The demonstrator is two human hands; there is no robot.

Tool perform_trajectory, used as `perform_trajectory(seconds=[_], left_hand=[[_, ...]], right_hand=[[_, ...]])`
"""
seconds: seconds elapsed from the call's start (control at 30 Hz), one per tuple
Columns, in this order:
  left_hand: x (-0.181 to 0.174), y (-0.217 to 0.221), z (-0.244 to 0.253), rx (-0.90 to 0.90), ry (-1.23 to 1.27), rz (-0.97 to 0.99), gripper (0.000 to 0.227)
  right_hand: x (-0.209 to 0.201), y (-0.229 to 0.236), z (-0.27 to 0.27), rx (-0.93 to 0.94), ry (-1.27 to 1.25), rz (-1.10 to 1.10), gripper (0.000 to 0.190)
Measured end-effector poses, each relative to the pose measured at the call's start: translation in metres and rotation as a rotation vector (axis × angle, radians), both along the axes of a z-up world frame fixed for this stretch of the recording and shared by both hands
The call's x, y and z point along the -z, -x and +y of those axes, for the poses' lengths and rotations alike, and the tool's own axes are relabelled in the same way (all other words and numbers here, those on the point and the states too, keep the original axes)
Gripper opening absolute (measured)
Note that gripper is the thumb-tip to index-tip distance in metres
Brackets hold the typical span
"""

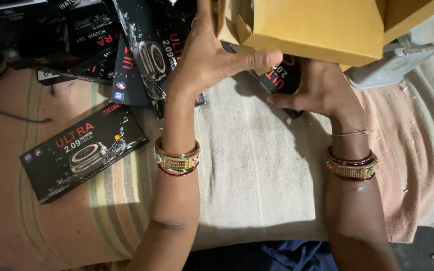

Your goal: The person unpacks smartwatch boxes, removes the watch, strap, and charger, then places them into a brown shipping box and seals it with tape. This process is repeated for multiple units.

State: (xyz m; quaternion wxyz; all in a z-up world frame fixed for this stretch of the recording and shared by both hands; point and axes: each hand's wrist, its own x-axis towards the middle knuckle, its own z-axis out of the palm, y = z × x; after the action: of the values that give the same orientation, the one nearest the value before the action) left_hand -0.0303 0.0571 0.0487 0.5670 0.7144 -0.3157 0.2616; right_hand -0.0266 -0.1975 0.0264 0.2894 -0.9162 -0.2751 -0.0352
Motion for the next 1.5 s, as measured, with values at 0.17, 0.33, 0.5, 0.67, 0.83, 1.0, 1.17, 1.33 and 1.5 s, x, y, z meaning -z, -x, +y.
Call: perform_trajectory(seconds=[0.17,0.33,0.5,0.67,0.83,1.0,1.17,1.33,1.5], left_hand=[[-0.013,0.010,-0.015,-0.235,0.069,0.425,0.082],[-0.013,0.004,-0.031,-0.490,-0.044,0.196,0.064],[0.011,0.006,-0.044,-0.481,-0.107,0.071,0.080],[0.015,0.000,-0.046,-0.448,-0.043,0.270,0.083],[0.011,0.001,-0.050,-0.150,0.310,0.229,0.081],[0.021,-0.009,-0.045,0.001,0.556,0.220,0.079],[0.020,-0.046,-0.016,-0.060,0.673,0.105,0.063],[0.022,-0.069,-0.011,-0.151,0.542,0.228,0.056],[0.023,-0.073,-0.011,-0.193,0.392,0.286,0.049]], right_hand=[[0.002,0.000,0.000,-0.041,-0.036,0.010,0.115],[0.007,-0.004,-0.001,-0.005,-0.044,0.039,0.125],[0.012,-0.008,-0.003,0.014,-0.107,0.123,0.119],[0.010,-0.008,-0.003,-0.010,-0.048,0.041,0.116],[0.011,-0.008,-0.005,-0.022,-0.071,0.039,0.110],[0.013,-0.012,-0.008,-0.015,-0.135,0.106,0.109],[0.018,-0.016,-0.009,-0.051,-0.191,0.124,0.123],[0.021,-0.017,-0.009,-0.098,-0.201,0.008,0.131],[0.015,-0.011,-0.006,-0.049,-0.133,-0.027,0.126]])
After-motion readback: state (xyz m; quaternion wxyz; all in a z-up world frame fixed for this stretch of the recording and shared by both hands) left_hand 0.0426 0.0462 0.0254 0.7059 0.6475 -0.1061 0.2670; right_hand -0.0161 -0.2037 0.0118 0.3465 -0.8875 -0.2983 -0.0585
